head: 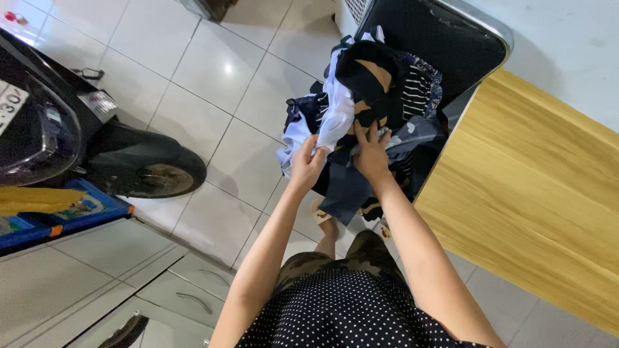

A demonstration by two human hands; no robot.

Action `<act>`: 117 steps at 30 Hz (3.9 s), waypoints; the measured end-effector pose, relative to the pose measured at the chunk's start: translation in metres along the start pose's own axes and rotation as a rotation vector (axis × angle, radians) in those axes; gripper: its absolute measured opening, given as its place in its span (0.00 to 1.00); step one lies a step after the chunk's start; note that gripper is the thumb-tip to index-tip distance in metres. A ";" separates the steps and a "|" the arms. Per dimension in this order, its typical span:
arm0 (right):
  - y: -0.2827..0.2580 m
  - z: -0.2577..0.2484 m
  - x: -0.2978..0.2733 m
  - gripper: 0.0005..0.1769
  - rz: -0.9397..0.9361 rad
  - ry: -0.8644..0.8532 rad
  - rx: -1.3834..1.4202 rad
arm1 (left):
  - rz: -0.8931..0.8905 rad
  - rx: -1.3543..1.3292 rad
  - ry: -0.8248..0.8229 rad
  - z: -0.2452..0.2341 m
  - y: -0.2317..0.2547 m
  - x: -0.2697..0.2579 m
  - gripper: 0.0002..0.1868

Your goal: The person picks up a striped collared shirt from a pile, spreads it out on a wooden table, and folds it by hand into a neat rectangle.

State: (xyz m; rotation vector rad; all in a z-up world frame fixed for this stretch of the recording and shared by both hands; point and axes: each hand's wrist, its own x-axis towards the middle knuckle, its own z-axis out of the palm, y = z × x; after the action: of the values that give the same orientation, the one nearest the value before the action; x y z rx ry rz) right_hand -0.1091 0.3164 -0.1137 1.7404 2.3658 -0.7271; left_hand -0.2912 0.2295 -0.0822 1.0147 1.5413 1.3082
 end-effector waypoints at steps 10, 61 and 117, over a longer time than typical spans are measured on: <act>0.018 0.018 0.017 0.59 0.050 -0.011 0.052 | 0.031 -0.215 -0.008 -0.045 0.075 -0.015 0.10; 0.070 -0.196 -0.147 0.27 -0.031 0.449 1.797 | 0.359 0.311 -0.329 0.109 0.099 -0.045 0.64; 0.475 -0.239 -0.356 0.14 0.004 0.544 1.757 | 0.345 0.050 -0.222 0.528 0.169 -0.150 0.12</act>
State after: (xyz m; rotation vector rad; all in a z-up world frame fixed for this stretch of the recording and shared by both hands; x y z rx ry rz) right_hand 0.4931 0.2196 0.0803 2.4341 1.6418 -3.2642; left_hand 0.2660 0.2669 0.0531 1.4553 1.2736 1.3370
